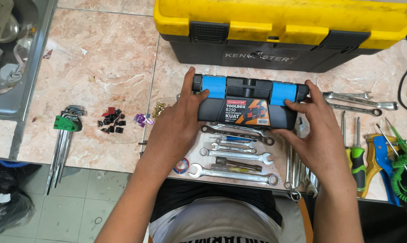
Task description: The person removes wrenches, screwdrivers, hex keys, drill bits and small hardware from an open toolbox and lays them out on the tiled counter. They sort the combination wrenches by size into a row on the counter and reposition the small toolbox on the table.
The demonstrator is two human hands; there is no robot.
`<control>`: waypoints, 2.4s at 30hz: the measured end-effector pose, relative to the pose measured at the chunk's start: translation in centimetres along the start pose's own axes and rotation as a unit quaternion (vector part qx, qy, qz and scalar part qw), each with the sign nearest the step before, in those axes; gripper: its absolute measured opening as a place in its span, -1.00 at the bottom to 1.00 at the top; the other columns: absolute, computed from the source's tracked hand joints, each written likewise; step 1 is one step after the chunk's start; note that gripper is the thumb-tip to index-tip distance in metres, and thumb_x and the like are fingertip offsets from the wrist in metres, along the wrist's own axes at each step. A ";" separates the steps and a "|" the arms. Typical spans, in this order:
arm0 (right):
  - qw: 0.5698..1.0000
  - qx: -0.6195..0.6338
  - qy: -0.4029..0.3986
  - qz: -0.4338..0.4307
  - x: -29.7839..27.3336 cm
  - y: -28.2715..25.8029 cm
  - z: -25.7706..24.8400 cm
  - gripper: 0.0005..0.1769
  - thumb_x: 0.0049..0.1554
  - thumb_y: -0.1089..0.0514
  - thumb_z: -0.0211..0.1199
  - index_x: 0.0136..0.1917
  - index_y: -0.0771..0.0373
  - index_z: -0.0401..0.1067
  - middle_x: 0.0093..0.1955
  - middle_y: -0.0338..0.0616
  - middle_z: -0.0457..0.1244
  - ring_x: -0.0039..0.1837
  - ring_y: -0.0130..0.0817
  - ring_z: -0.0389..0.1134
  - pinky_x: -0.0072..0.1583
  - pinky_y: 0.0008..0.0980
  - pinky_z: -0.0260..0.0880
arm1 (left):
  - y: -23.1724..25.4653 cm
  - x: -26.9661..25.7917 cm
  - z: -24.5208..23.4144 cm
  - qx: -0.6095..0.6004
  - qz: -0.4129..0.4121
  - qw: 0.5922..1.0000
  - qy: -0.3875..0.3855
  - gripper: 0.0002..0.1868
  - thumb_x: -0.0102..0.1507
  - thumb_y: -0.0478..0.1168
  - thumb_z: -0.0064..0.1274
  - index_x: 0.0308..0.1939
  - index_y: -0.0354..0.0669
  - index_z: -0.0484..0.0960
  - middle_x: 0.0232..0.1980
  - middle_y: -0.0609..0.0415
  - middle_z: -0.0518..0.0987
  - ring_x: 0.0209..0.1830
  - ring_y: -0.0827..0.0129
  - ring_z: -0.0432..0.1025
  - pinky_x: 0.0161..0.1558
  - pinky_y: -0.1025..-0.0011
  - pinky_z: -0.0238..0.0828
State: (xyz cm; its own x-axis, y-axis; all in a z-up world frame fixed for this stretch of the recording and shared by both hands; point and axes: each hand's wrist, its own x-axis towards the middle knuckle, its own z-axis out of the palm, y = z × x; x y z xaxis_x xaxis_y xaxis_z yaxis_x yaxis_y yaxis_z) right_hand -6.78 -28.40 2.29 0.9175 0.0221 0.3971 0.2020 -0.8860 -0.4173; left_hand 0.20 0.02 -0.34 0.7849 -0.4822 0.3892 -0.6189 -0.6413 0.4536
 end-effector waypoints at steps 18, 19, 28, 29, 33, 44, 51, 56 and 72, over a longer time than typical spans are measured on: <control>0.999 0.018 -0.014 0.028 -0.1 0.3 0.1 -0.29 -0.17 0.19 0.60 0.24 0.27 0.44 0.65 0.21 0.02 0.51 0.09 0.25 0.29 -0.14 0.41 | 0.1 0.3 -0.3 0.038 0.006 0.999 0.006 -0.61 0.28 -0.29 0.06 0.19 -0.22 0.40 0.61 -0.36 0.11 -0.17 0.04 0.58 -0.16 0.17 0.55; 0.999 0.024 -0.015 0.035 -0.2 0.4 0.3 -0.28 -0.16 0.20 0.60 0.26 0.25 0.43 0.66 0.19 0.01 0.53 0.09 0.23 0.27 -0.15 0.44 | 0.1 0.4 -0.6 0.005 0.017 1.000 0.012 -0.47 0.23 -0.23 0.10 0.26 -0.22 0.34 0.62 -0.38 0.07 -0.09 -0.03 0.58 -0.12 0.16 0.56; 0.961 0.243 -0.056 0.122 -0.9 1.6 2.1 0.10 0.13 0.40 0.31 0.72 0.15 -0.28 0.67 0.31 -0.05 0.48 -0.06 0.27 0.22 -0.23 0.44 | 0.8 0.1 -0.4 -0.122 -0.105 0.987 -0.027 0.15 0.30 0.18 0.14 0.61 -0.17 -0.35 0.65 -0.36 0.00 0.48 -0.24 0.22 0.27 0.06 0.36; 0.956 0.254 -0.063 0.132 -1.1 1.7 2.1 0.10 0.19 0.42 0.26 0.76 0.15 -0.33 0.67 0.34 -0.05 0.53 -0.05 0.24 0.27 -0.23 0.42 | 1.0 0.0 -0.1 -0.119 -0.080 0.990 -0.009 0.14 0.32 0.19 0.14 0.63 -0.19 -0.33 0.63 -0.38 0.04 0.59 -0.25 0.12 0.35 0.05 0.30; 0.964 0.243 -0.027 0.106 -1.9 1.3 2.1 0.05 0.22 0.44 0.23 0.74 0.13 -0.32 0.62 0.30 0.07 0.49 -0.07 0.27 0.28 -0.25 0.39 | 1.3 -1.0 -0.1 -0.197 -0.118 0.973 -0.027 0.09 0.32 0.15 0.11 0.65 -0.11 -0.29 0.64 -0.42 0.02 0.64 -0.18 0.01 0.42 0.07 0.17; 0.932 0.339 0.034 0.120 -1.2 -7.2 2.3 -0.18 0.14 0.46 0.11 0.62 0.31 -0.03 0.56 0.02 0.07 0.51 -0.25 0.20 0.30 -0.43 0.33 | -0.9 -6.8 -6.4 -0.330 -0.200 0.910 0.150 -0.09 0.34 -0.11 0.16 0.63 -0.18 -0.03 0.57 -0.29 0.32 0.62 0.03 0.25 0.44 0.14 0.29; 0.895 0.442 -0.040 0.028 2.7 -10.9 6.9 -0.49 0.28 0.50 0.17 0.47 0.42 0.21 0.57 0.13 0.17 0.52 -0.28 0.28 0.48 -0.35 0.37 | -4.5 -11.5 -8.6 -0.347 -0.238 0.866 0.270 -0.30 0.41 -0.28 0.03 0.55 -0.22 0.04 0.62 -0.23 0.27 0.64 0.08 0.21 0.48 0.16 0.23; 0.872 0.480 -0.088 -0.033 5.0 -13.2 10.2 -0.61 0.27 0.55 0.16 0.33 0.40 0.24 0.57 0.17 0.17 0.55 -0.24 0.27 0.53 -0.32 0.37 | -6.7 -14.4 -9.1 -0.370 -0.236 0.840 0.319 -0.33 0.46 -0.33 -0.04 0.56 -0.21 -0.03 0.68 -0.23 0.15 0.69 0.09 0.11 0.53 0.17 0.19; 0.856 0.511 -0.068 -0.036 12.5 -13.2 18.8 -0.64 0.25 0.50 0.30 0.27 0.37 0.32 0.54 0.03 0.16 0.42 -0.31 0.39 0.45 -0.43 0.42 | -25.7 -6.8 -8.3 -0.390 -0.122 0.855 0.320 -0.52 0.54 -0.25 0.01 0.44 -0.19 0.15 0.58 -0.27 0.30 0.58 0.21 0.26 0.54 0.34 0.19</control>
State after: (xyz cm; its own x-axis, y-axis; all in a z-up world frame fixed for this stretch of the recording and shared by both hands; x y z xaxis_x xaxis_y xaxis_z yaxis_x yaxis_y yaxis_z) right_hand 8.46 -7.74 -2.57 0.9077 0.1745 0.3817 0.3901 -0.0149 -0.9207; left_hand 10.55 24.74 -8.01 0.8704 0.1942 0.4523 -0.4671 0.0361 0.8834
